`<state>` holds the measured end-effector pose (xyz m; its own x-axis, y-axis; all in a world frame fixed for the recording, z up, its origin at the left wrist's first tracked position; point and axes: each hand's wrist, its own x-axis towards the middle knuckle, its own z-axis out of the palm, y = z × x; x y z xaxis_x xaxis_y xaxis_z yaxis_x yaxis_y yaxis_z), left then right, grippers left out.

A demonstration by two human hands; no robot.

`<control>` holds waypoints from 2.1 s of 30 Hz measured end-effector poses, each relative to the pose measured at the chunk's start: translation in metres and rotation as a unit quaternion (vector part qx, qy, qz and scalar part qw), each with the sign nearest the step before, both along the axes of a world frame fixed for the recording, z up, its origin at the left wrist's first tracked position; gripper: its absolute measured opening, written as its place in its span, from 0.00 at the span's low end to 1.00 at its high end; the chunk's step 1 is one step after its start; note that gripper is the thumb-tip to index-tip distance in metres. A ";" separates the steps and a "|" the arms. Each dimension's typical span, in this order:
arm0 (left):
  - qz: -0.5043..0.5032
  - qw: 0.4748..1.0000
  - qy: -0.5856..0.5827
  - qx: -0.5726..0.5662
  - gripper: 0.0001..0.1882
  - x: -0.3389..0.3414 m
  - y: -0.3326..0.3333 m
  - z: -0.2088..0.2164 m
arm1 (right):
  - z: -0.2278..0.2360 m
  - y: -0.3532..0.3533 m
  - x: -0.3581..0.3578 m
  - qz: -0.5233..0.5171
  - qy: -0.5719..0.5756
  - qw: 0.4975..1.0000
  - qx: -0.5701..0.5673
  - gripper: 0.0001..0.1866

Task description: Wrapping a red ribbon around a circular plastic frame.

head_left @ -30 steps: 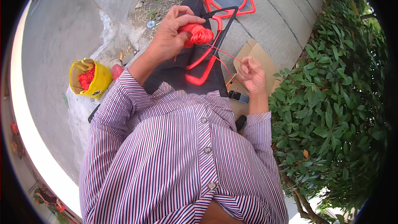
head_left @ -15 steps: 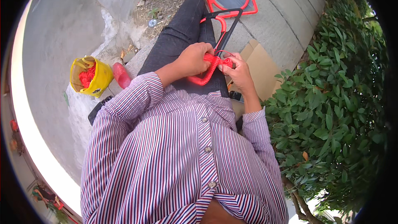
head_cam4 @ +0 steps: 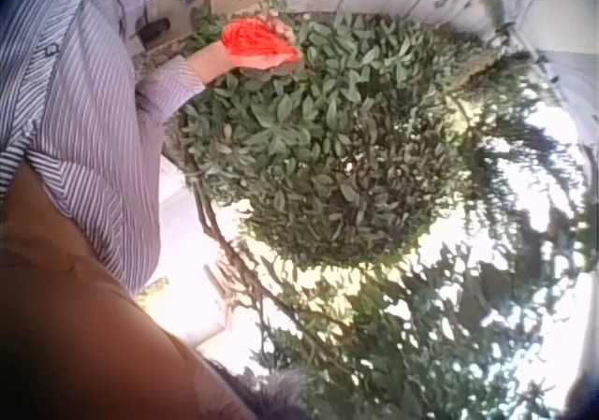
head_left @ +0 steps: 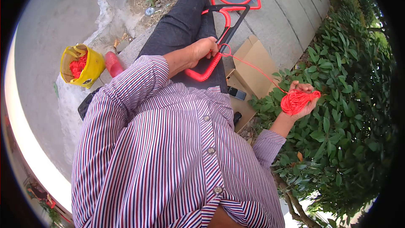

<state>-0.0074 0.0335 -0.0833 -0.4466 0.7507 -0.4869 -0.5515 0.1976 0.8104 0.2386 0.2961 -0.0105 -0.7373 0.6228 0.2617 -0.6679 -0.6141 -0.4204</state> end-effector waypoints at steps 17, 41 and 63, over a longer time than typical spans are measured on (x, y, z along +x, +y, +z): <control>-0.009 1.000 -0.019 -0.014 0.05 -0.005 0.007 -0.014 | 0.021 -0.165 -0.081 0.199 -0.391 0.867 0.238 0.10; 0.142 0.855 0.480 -0.138 0.06 0.005 -0.037 -0.011 | -0.047 -0.151 -0.144 0.117 -0.458 0.739 0.479 0.19; 0.149 0.987 -0.023 -0.062 0.05 -0.003 0.015 0.007 | 0.070 -0.034 0.020 -0.065 -0.247 0.960 0.112 0.20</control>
<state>-0.0106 0.0481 -0.0762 -0.6127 0.5232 -0.5923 -0.6363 0.1179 0.7624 0.2582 0.2624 0.0593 -0.7250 0.6877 0.0380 -0.4185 -0.3961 -0.8173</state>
